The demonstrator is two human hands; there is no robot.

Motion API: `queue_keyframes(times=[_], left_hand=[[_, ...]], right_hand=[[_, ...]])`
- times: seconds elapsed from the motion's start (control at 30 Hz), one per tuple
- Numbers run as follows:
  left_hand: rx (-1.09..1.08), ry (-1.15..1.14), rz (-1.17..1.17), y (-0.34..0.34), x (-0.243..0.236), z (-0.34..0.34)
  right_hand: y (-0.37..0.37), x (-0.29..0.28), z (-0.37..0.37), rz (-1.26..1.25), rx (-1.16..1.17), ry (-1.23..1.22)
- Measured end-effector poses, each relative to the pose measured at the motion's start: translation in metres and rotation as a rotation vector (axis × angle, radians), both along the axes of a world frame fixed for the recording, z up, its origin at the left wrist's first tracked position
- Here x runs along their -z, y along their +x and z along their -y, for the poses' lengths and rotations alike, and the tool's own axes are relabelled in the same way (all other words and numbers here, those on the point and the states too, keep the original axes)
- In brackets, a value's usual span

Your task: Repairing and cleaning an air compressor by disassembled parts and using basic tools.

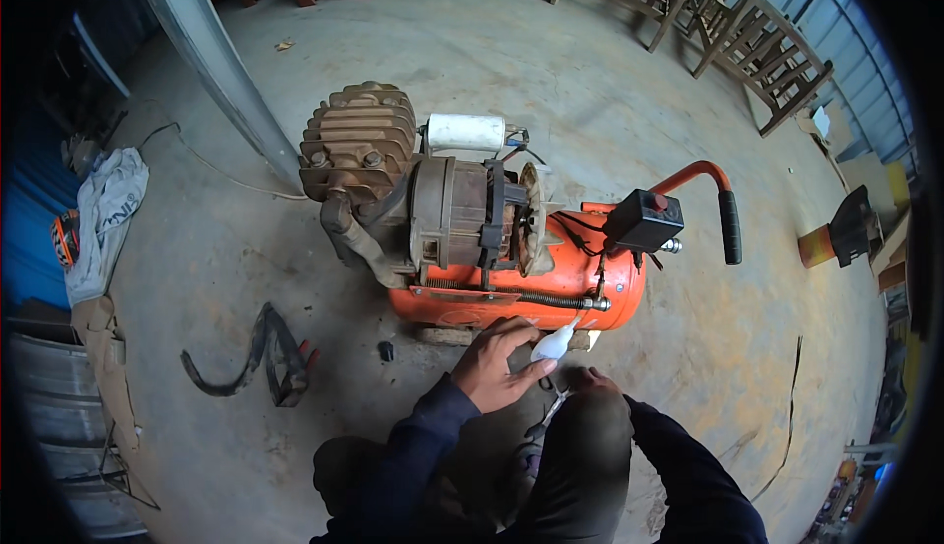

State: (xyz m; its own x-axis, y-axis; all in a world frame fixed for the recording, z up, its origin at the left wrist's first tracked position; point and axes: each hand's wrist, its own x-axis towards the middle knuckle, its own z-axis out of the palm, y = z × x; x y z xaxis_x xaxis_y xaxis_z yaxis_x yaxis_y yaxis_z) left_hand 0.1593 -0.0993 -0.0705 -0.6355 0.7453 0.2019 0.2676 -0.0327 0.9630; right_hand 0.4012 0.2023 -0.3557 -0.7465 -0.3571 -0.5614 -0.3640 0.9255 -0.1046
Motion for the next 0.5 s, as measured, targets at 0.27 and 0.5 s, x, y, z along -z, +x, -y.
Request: queue_keyframes(times=[0.27,0.5], left_hand=[[0.094,-0.101,-0.02,-0.01,0.018,0.023],[0.03,0.006,-0.128,-0.011,0.033,0.024]], right_hand=[[0.005,-0.056,0.085,-0.638,0.512,-0.163],[0.031,0.018,0.039,-0.417,0.65,-0.102]])
